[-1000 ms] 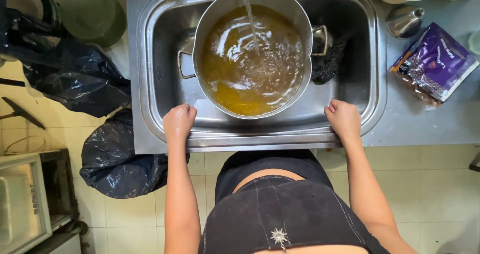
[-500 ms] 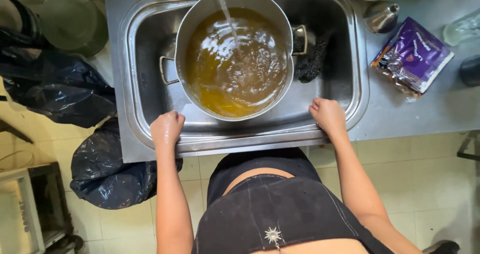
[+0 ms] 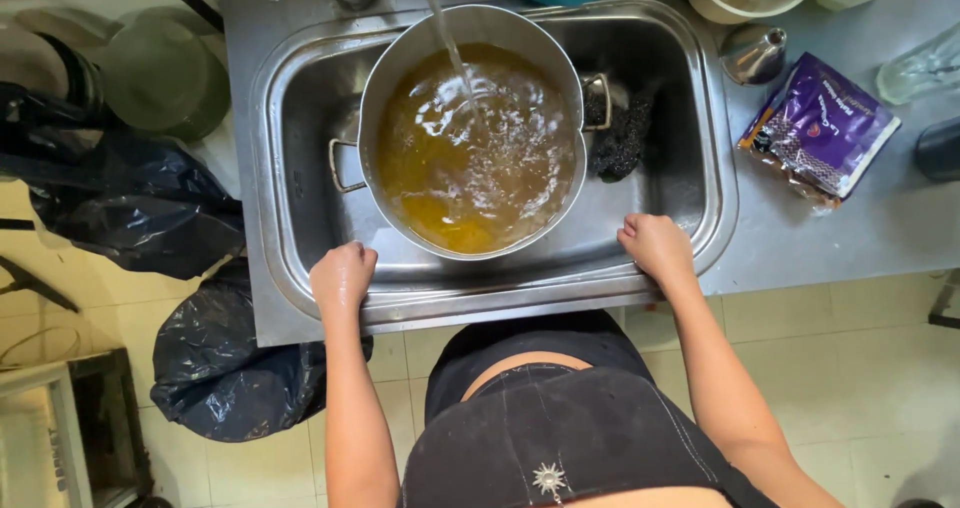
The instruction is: Removing internal components from a deep fryer and filling a large pot with water for cleaning.
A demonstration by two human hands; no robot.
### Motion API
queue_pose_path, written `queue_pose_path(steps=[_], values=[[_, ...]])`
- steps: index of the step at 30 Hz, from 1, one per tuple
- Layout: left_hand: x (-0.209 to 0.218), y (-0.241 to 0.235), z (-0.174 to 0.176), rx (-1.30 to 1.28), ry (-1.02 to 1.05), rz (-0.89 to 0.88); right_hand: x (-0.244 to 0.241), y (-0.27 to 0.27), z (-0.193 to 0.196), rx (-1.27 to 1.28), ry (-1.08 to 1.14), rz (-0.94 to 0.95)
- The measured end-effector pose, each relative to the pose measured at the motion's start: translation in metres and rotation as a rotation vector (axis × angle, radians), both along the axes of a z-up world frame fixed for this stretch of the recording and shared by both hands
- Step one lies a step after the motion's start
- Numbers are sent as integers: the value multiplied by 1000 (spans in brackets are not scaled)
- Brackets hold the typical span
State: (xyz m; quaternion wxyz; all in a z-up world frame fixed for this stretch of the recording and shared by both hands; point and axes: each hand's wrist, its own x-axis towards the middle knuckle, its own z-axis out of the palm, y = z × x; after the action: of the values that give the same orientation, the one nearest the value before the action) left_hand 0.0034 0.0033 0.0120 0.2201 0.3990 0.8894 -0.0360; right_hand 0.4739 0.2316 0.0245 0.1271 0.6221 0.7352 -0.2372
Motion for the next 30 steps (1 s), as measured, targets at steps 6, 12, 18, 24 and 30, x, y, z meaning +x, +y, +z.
queue_pose_path(steps=[6, 12, 18, 24, 30], values=[[-4, 2, -4, -3, 2, -9, -3, 1, 5, -39, -9, 12], [0, 3, 6, 9, -16, 15, -5, 3, 5, -52, -31, 17], [-1, 3, 3, 14, -37, 24, -8, 6, 11, -64, -48, 18], [-2, 4, -1, 34, -46, 55, -8, 8, 11, -79, -64, 21], [-3, 4, -5, 33, -55, 28, -5, 8, 5, -93, -93, 39]])
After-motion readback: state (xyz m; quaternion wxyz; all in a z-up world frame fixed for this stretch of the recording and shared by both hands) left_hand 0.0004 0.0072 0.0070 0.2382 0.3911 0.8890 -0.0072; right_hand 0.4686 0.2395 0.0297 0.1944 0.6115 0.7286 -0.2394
